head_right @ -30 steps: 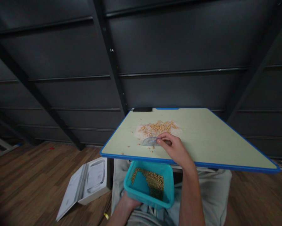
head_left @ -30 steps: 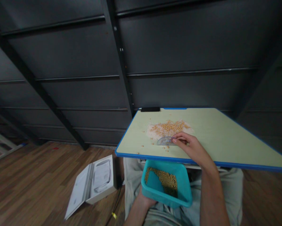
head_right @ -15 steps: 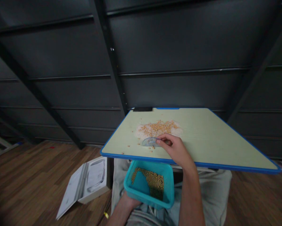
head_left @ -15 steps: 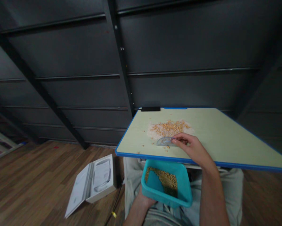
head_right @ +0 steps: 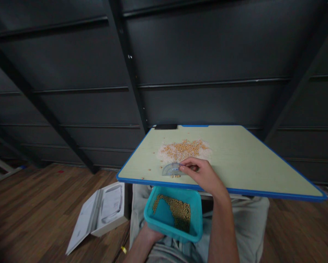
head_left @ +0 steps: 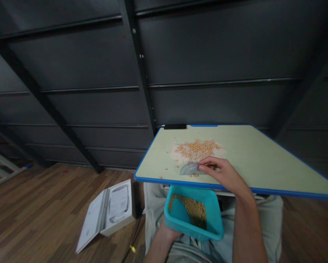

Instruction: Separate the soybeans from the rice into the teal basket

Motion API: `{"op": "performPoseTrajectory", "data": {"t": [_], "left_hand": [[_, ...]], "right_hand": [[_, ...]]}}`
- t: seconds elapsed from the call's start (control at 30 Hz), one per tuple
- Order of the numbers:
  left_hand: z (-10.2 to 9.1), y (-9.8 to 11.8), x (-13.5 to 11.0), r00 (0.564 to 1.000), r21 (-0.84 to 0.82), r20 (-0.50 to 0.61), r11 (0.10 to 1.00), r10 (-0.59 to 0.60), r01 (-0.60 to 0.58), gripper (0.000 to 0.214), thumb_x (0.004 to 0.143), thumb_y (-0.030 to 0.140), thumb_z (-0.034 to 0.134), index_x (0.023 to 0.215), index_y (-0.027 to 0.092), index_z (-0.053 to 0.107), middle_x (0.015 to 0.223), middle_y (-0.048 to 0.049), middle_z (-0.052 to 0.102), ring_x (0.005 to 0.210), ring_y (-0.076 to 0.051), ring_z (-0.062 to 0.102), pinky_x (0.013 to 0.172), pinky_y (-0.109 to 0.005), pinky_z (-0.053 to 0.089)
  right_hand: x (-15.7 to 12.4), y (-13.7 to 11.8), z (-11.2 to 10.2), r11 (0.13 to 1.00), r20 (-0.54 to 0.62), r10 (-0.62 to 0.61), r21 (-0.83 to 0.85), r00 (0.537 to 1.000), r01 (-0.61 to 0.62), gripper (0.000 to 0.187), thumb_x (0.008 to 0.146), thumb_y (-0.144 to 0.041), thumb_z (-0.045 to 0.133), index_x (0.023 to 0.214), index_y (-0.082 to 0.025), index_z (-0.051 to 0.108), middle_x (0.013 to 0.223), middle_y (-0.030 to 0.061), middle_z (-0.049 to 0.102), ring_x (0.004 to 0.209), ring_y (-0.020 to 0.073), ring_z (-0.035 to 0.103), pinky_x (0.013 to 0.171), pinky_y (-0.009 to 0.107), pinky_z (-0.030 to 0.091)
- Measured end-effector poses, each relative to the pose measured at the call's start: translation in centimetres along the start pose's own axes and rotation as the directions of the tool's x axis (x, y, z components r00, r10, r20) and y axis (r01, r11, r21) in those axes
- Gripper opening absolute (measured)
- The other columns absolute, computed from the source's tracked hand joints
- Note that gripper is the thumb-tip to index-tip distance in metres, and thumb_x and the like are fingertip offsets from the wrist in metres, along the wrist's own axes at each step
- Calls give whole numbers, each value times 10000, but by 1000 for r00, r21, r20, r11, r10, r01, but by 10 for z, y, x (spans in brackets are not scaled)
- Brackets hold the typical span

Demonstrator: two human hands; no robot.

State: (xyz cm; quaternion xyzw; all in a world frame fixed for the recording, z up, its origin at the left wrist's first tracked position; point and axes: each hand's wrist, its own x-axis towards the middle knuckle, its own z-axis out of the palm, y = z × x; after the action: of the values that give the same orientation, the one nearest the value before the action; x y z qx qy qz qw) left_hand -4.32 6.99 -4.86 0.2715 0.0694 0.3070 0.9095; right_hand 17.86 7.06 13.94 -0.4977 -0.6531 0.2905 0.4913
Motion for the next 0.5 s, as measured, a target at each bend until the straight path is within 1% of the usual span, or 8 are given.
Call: {"op": "performPoseTrajectory", "data": {"t": [0.13, 0.37, 0.5], "left_hand": [[1, 1, 0, 1000, -5, 8, 1000, 2, -2, 317, 872, 375, 558, 857, 317, 869, 1164, -32, 864, 1433, -249, 613, 1253, -516, 382], [-6, 0, -4, 1000, -10, 4, 1000, -1, 1, 320, 889, 378, 555, 894, 327, 871, 1082, -29, 880, 1395, -262, 644, 1257, -517, 389], [-4, -2, -4, 1000, -12, 2, 1000, -2, 2, 312, 885, 382, 563, 905, 341, 872, 1102, -24, 878, 1402, -264, 641, 1257, -514, 394]], "right_hand": [[-1, -1, 0, 1000, 24, 9, -7, 1000, -9, 131, 875, -382, 785, 861, -254, 803, 867, 46, 814, 798, 225, 715, 686, 336, 540], [-2, -3, -1, 999, 12, 12, -39, 1000, -11, 113, 867, -361, 787, 866, -253, 819, 852, 38, 813, 772, 211, 693, 651, 318, 492], [-3, -2, -2, 998, 9, 5, -56, 1000, -5, 118, 863, -366, 793, 868, -252, 824, 854, 45, 819, 782, 218, 705, 650, 319, 497]]}}
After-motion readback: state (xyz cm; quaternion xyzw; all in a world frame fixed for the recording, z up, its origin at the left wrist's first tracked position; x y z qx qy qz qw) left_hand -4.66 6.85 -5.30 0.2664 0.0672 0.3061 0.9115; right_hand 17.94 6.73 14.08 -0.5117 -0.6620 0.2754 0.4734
